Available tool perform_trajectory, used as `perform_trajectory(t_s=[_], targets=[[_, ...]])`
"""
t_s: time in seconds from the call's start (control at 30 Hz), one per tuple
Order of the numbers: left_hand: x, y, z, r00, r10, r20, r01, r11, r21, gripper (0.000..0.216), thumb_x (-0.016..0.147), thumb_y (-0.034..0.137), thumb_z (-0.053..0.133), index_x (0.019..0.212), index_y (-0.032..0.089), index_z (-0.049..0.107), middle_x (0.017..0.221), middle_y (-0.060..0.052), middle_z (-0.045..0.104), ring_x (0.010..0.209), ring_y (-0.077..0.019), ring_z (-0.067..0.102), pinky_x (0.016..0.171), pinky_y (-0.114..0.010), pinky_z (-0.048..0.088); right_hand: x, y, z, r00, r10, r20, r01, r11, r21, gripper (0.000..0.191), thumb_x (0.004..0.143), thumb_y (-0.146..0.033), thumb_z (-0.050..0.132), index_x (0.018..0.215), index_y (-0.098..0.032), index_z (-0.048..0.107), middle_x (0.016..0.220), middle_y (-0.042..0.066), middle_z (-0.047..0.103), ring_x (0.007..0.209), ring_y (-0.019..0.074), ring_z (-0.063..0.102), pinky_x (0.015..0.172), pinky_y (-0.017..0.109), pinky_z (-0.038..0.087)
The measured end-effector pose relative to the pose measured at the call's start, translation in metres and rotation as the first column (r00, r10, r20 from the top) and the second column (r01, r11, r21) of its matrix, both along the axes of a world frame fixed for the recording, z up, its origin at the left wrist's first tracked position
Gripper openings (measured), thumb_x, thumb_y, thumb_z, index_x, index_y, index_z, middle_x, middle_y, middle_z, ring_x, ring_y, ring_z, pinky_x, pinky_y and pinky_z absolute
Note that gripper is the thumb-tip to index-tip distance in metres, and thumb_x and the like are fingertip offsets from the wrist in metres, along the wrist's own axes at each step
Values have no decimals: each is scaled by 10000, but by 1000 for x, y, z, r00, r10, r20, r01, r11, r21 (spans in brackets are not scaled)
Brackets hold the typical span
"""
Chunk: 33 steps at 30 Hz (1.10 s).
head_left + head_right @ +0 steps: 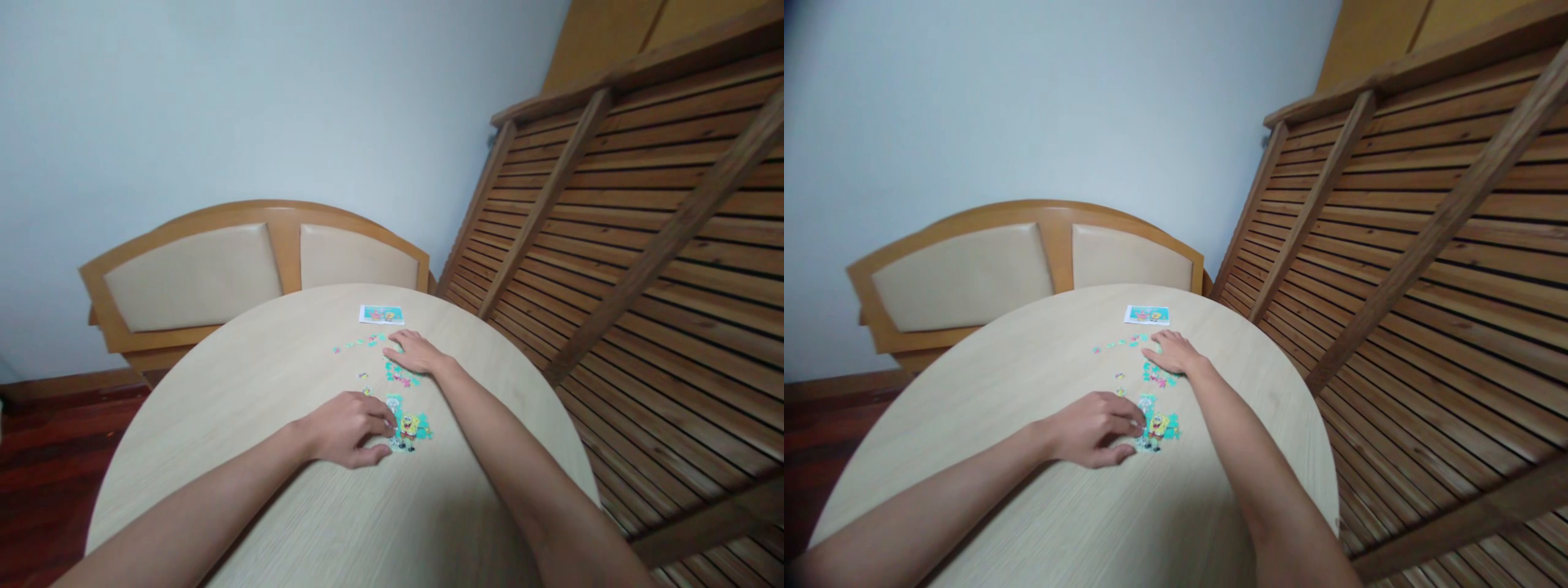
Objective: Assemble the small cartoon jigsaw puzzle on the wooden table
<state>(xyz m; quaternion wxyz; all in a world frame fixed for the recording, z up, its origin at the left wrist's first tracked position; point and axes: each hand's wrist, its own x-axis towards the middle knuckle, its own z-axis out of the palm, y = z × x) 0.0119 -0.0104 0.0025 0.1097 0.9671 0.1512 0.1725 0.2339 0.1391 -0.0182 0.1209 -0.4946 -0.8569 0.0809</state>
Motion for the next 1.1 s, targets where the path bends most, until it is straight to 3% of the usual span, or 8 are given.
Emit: perform_trajectory(t_s=[0.2,0.3,0.43,0.53,0.67,0.8,0.93,1.1], targets=[[0,0,0,1000,1,-4,-1,1000,13,237,903,333,578,1073,216,694,1158,-60,707,1035,-222,676,950,-327,512,-19,-8,5,997,-9,71,12,999,-41,701,945,-653,387,1502,-229,415,1610,101,305,1476,348,250,1176,500,229],[0,-1,-1,1000,4,-5,-4,1000,11,233,906,334,575,1068,218,695,1160,-53,707,1034,-220,678,950,-324,511,-23,-13,4,999,19,45,-19,1000,10,587,966,-585,410,1407,-215,529,1541,109,432,1429,323,353,1146,472,284],[-1,-1,-2,1000,14,3,-14,1000,4,219,906,323,573,1053,221,700,1142,-50,711,1004,-210,687,923,-312,520,-19,-19,8,996,84,-19,-81,989,123,298,949,-416,535,1084,-216,709,1186,85,710,1146,230,614,1000,342,420],[-1,-1,-3,1000,8,19,-8,1000,-17,211,912,304,563,1045,214,700,1122,-50,714,988,-197,688,917,-295,520,-17,-20,11,995,68,-70,-60,992,109,203,900,-364,609,951,-217,738,1026,58,751,1002,204,663,905,296,458],[-3,0,0,999,22,46,-20,999,-40,210,922,288,546,1042,212,701,1097,-50,718,985,-183,681,921,-281,516,-23,-18,10,989,-44,-141,52,997,50,232,834,-344,675,1020,-223,742,1110,55,735,1045,203,649,920,287,465],[-9,6,4,973,221,62,-221,975,-7,215,945,283,504,1022,215,693,1050,-51,711,979,-193,662,915,-312,512,-29,-13,10,978,-166,-126,165,986,-18,240,804,-365,691,994,-239,764,1141,56,728,1114,238,621,973,324,454],[-19,21,-3,878,475,59,-477,879,19,200,915,239,507,1035,210,665,1062,-64,688,1002,-227,638,901,-356,510,-35,-7,15,975,-203,-88,194,976,-100,166,744,-332,731,875,-246,785,983,45,765,1065,260,638,924,345,476],[-26,35,-16,784,619,47,-619,785,-11,252,885,251,555,1116,197,640,1117,-99,671,1065,-262,619,932,-383,501,-40,-6,20,983,-165,-77,152,976,-154,116,718,-281,735,822,-251,777,889,17,774,1051,253,649,941,357,447]])
